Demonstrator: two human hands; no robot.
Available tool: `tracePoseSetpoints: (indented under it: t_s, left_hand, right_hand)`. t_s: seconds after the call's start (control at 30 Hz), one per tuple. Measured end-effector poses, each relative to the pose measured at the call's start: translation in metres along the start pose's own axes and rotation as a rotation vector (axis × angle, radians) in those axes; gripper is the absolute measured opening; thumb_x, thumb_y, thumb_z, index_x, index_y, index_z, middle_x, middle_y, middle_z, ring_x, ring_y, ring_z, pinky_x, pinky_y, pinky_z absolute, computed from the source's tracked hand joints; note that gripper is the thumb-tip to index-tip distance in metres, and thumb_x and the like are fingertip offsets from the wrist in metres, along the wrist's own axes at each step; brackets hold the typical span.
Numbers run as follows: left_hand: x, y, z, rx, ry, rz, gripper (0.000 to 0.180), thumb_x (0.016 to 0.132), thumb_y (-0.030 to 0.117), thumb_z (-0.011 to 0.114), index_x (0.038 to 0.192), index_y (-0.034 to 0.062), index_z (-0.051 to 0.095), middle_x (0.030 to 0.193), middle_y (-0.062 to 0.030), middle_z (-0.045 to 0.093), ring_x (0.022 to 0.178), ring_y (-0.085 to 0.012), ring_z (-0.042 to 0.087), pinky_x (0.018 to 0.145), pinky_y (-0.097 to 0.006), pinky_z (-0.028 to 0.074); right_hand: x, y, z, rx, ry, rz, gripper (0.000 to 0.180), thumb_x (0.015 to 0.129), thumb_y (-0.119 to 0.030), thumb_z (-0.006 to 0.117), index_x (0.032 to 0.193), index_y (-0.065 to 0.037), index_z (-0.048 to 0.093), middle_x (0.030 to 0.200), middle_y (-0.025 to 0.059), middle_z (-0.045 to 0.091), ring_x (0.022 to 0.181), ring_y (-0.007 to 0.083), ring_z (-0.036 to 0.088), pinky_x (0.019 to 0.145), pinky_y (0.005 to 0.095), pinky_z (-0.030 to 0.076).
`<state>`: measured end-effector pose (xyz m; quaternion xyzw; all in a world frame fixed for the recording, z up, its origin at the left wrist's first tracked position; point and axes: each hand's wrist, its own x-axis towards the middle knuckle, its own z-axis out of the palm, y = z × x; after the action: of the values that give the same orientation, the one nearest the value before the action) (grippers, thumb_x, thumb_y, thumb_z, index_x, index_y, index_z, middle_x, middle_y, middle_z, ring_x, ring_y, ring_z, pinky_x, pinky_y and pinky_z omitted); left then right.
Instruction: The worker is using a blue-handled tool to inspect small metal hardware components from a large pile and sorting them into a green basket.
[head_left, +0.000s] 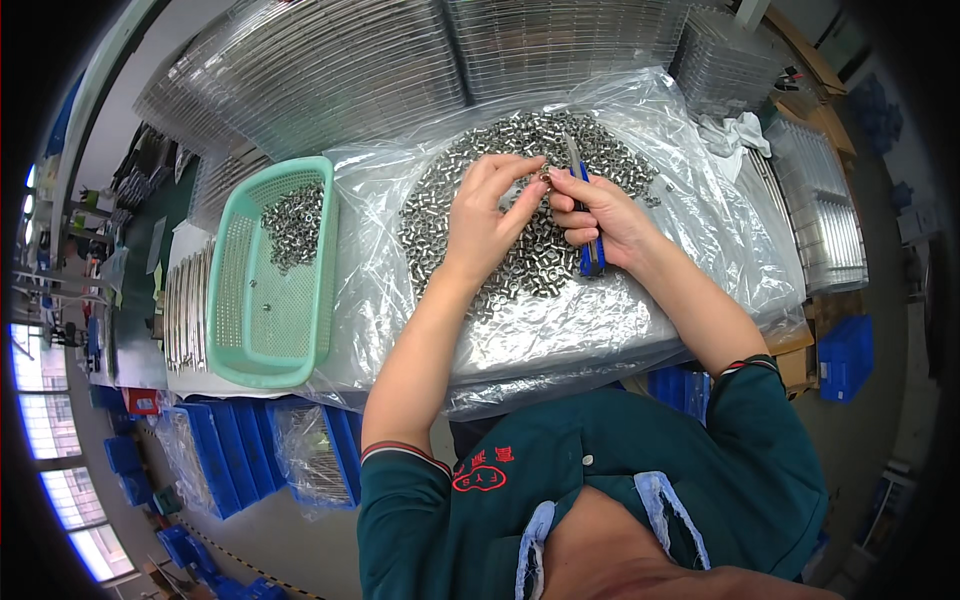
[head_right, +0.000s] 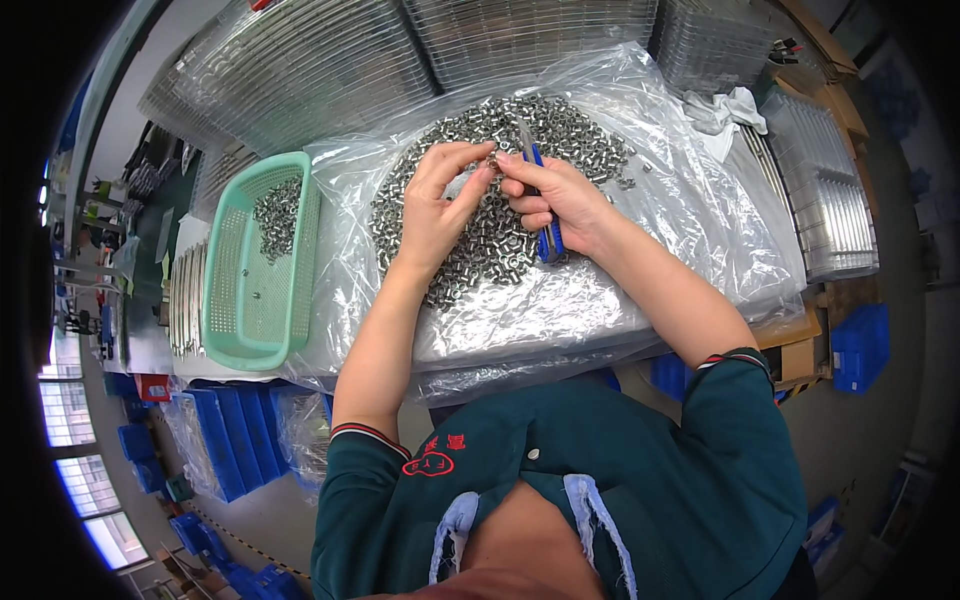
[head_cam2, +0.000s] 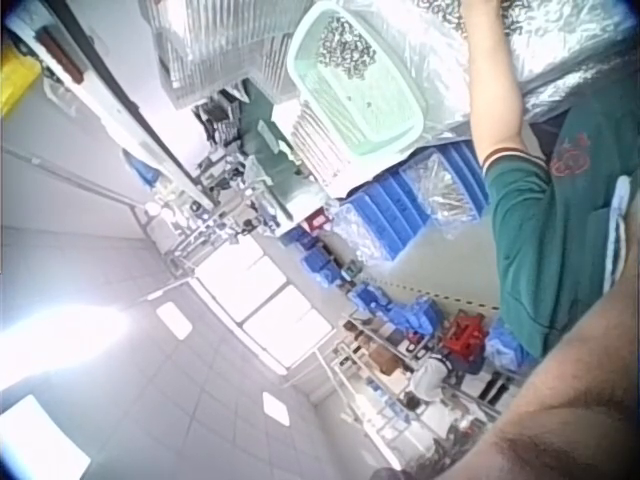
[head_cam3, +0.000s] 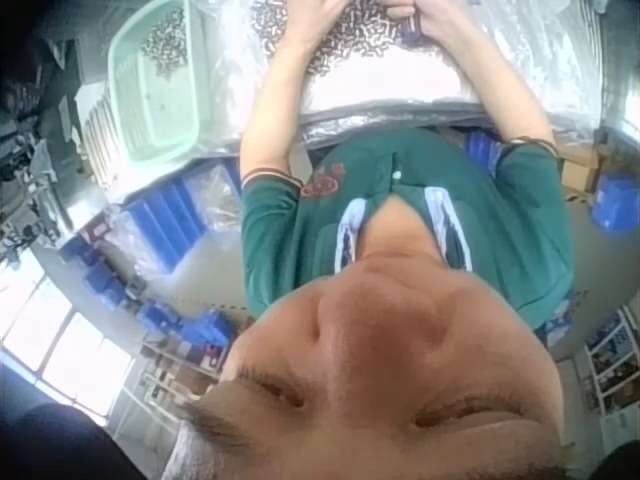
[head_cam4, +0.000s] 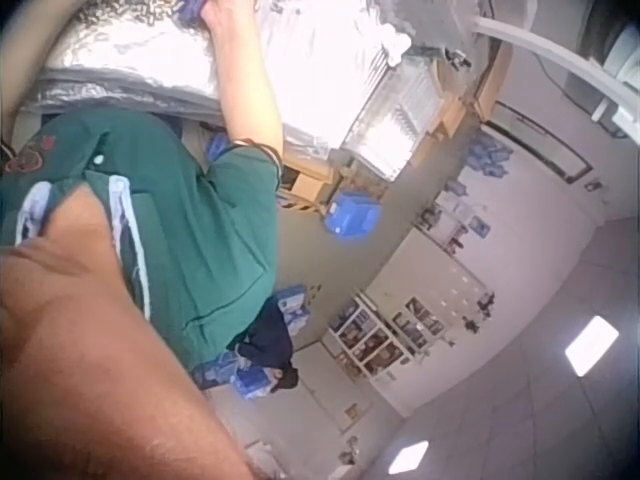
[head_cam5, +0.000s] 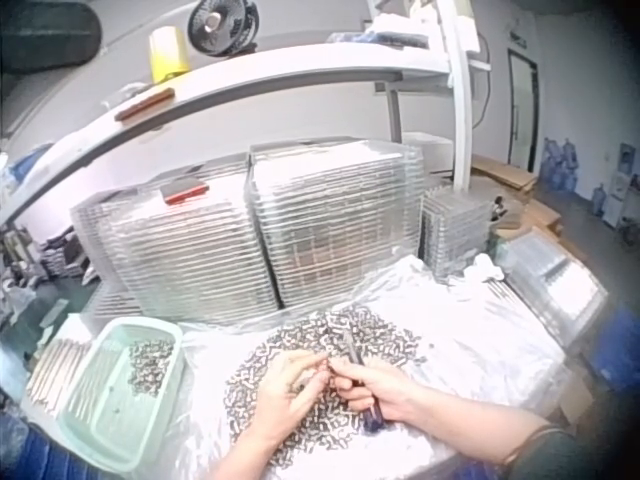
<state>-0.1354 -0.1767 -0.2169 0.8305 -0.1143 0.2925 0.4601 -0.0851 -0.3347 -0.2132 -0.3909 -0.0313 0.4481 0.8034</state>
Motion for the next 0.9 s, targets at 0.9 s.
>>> tracePoseSetpoints:
  t_s: [0.9]
  left_hand:
    - [0.0005,-0.002,-0.0012,0.051,-0.005,0.062,0.017,0.073,0.01,0.066,0.089,0.0062,0.061,0.091,-0.0077,0.059,0.089,-0.0238,0.056,0.076,-0.033,0.045]
  right_hand:
    - [-0.0019,-0.0013,0.004,-0.075,0.024,-0.034,0.017,0.087,-0.022,0.056,0.096,-0.008,0.052,0.067,-0.0049,0.048,0.044,-0.0015,0.034,0.035,0.0126,0.026]
